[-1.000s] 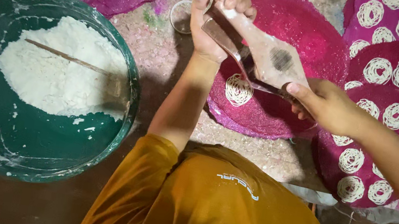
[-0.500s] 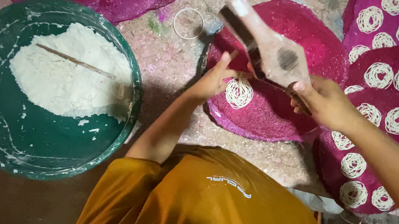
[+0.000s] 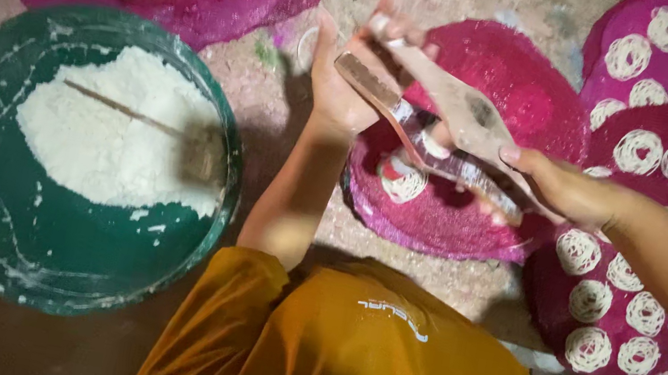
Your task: The person presses white dough through a handheld extruder over pink trays, squeezing out strands in circular nests. They reload dough from a green basin into the press, extrude nests onto the trays, and reposition the trays between batches.
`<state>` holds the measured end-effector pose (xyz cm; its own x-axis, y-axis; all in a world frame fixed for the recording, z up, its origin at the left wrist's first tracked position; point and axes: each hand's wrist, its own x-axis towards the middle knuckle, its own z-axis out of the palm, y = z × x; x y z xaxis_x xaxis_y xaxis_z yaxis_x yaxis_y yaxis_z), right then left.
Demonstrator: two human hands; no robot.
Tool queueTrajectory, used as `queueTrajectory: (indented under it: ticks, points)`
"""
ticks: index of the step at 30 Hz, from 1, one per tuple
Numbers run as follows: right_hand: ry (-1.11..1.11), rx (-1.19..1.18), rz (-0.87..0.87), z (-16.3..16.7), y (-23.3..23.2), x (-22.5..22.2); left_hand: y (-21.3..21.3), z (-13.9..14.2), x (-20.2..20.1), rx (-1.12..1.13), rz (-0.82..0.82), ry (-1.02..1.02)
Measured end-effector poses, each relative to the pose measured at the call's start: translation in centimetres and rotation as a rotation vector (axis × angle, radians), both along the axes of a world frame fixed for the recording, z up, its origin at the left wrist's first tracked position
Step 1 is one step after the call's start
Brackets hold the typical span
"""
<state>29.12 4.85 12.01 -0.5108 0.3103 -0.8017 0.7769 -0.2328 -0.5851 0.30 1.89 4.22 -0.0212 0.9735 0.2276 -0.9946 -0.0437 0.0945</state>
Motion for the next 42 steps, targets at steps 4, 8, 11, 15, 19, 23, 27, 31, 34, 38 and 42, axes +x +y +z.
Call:
queueTrajectory:
  ticks: [4,8,11,15,19,23,27,31,34,38,42]
  points:
    - [-0.089,0.364,0.190,1.2,2.6,-3.0,3.9,-1.1,-1.3,0.189,0.055,-0.063]
    - [-0.070,0.493,0.168,0.3,2.0,-5.3,4.9,-4.0,-3.5,0.271,0.028,-0.127]
    - [-0.083,0.430,0.205,0.6,1.8,-5.1,4.9,-5.8,-2.5,0.269,0.081,-0.101]
    - [-0.250,0.508,0.194,1.8,3.3,-4.6,6.7,-5.8,-0.9,0.316,0.149,-0.109]
    - [-0.288,0.552,0.184,1.1,3.2,-5.8,7.2,-4.8,-3.0,0.264,0.166,-0.020]
    - [-0.135,0.459,0.120,0.5,2.2,-5.8,5.2,-4.7,-3.0,0.095,0.136,-0.073]
    - [-0.257,0.524,0.181,1.2,3.2,-4.5,6.1,-4.2,-0.8,0.136,0.159,-0.087]
    - [-0.255,0.626,0.082,0.9,3.8,-4.4,8.0,-3.5,-1.3,0.179,0.137,-0.057]
    - [-0.080,0.584,0.027,0.1,3.8,-4.3,7.6,-4.6,-2.7,-0.298,0.064,0.056]
    - [-0.022,0.558,0.009,-0.6,4.2,-3.5,5.6,-8.1,-2.2,-0.575,-0.053,0.957]
    - [-0.026,0.596,-0.034,-1.9,4.4,-3.4,3.7,-9.8,-1.4,-0.573,-0.393,0.838]
